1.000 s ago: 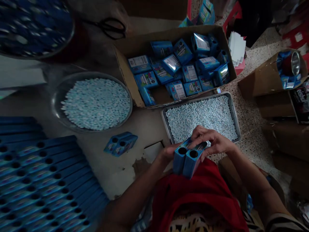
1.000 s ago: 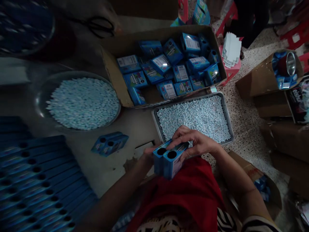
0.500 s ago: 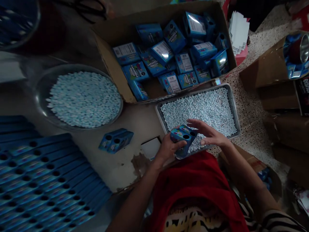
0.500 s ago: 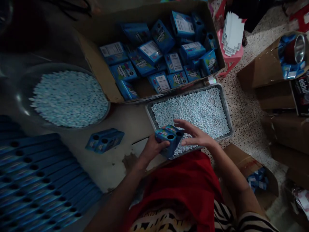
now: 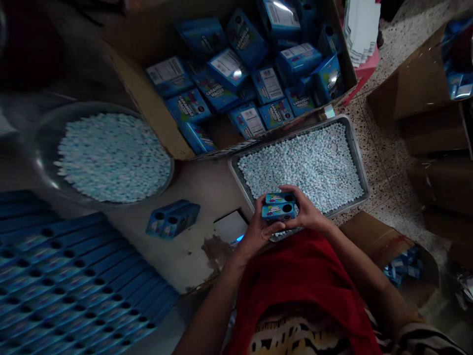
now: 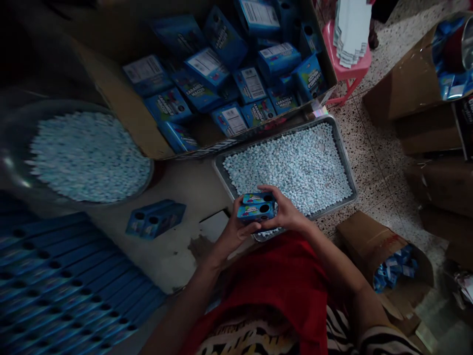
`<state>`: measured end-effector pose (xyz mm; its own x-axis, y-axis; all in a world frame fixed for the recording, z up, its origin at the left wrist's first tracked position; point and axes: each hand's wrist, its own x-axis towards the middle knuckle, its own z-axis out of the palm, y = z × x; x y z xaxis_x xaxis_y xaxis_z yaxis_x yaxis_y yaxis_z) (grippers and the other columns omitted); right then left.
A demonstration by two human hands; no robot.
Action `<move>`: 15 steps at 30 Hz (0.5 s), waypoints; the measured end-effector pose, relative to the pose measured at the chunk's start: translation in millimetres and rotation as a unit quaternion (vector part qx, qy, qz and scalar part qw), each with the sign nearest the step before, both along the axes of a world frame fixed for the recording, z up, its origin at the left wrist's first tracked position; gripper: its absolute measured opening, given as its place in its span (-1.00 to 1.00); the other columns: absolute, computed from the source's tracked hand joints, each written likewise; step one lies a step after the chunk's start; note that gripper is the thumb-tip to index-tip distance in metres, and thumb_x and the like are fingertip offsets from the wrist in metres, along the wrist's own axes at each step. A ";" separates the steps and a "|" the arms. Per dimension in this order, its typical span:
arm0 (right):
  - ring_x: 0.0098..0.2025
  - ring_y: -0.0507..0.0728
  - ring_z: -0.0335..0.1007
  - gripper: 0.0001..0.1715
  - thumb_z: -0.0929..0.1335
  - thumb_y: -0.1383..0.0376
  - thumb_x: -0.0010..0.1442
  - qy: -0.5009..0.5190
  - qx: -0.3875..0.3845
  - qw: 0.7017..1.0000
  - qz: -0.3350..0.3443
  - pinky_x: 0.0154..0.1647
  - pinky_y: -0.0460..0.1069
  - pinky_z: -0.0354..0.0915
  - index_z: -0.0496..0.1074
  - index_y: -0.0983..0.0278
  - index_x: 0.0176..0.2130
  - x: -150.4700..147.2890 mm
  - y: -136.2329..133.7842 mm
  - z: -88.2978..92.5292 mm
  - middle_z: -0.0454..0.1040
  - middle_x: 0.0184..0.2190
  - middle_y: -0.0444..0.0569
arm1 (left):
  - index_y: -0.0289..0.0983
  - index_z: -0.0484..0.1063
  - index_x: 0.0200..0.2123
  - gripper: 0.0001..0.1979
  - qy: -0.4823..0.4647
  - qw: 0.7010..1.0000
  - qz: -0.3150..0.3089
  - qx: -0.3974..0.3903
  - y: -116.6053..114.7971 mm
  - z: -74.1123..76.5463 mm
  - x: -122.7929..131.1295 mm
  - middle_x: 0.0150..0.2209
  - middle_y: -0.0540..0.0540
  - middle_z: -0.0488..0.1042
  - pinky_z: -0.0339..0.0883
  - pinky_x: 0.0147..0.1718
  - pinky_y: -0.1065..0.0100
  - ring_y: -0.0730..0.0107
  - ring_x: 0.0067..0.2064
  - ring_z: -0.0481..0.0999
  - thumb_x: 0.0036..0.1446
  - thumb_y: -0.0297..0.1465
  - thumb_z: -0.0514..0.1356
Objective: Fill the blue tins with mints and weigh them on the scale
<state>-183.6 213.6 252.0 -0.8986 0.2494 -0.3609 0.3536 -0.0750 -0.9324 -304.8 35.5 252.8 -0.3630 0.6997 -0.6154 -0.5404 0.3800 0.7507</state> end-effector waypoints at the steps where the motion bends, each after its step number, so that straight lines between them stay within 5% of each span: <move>1: 0.35 0.37 0.37 0.26 0.70 -0.01 -0.02 0.011 0.011 1.000 0.011 0.40 0.23 0.34 0.22 0.15 0.46 1.4 -2.7 -2.0 0.37 0.35 0.17 | -0.11 0.22 0.37 0.03 -0.015 1.000 -0.011 -0.007 -2.1 -2.9 -2.4 0.24 -0.26 0.55 0.55 0.19 0.05 -0.08 0.20 0.63 -0.06 0.01 0.61; 6: 0.33 0.40 0.38 0.14 0.65 -0.19 0.06 0.048 0.108 0.990 0.078 0.38 0.31 0.34 0.36 0.17 0.41 5.6 15.6 -4.9 0.42 0.32 0.22 | -0.23 0.46 0.14 -0.03 -0.019 0.997 -0.066 -0.045 -7.1 -14.7 -21.2 0.07 -0.25 0.67 0.58 0.17 -0.10 -0.21 0.13 0.68 -0.37 -0.16 0.73; 10: 0.33 0.37 0.36 -0.40 0.35 -0.19 0.46 0.050 0.269 0.962 0.019 0.42 0.37 0.23 0.56 0.10 0.23 -25.9 83.5 -26.0 0.50 0.27 0.14 | -0.24 0.50 0.07 -0.12 0.014 0.997 -0.027 -0.072 -2.7 -21.6 -57.6 0.03 -0.23 0.71 0.62 0.13 -0.17 -0.18 0.04 0.73 -0.35 -0.23 0.73; 15: 0.24 0.36 0.36 -0.45 0.16 0.06 0.60 0.122 0.364 0.898 0.214 0.36 0.33 0.22 0.59 0.20 0.18 -106.3 121.2 -81.6 0.57 0.19 0.15 | -0.25 0.50 0.19 0.04 0.065 0.997 -0.022 -0.026 26.5 -52.2 -112.9 0.12 -0.23 0.68 0.64 0.12 -0.02 -0.05 0.06 0.72 -0.46 -0.32 0.73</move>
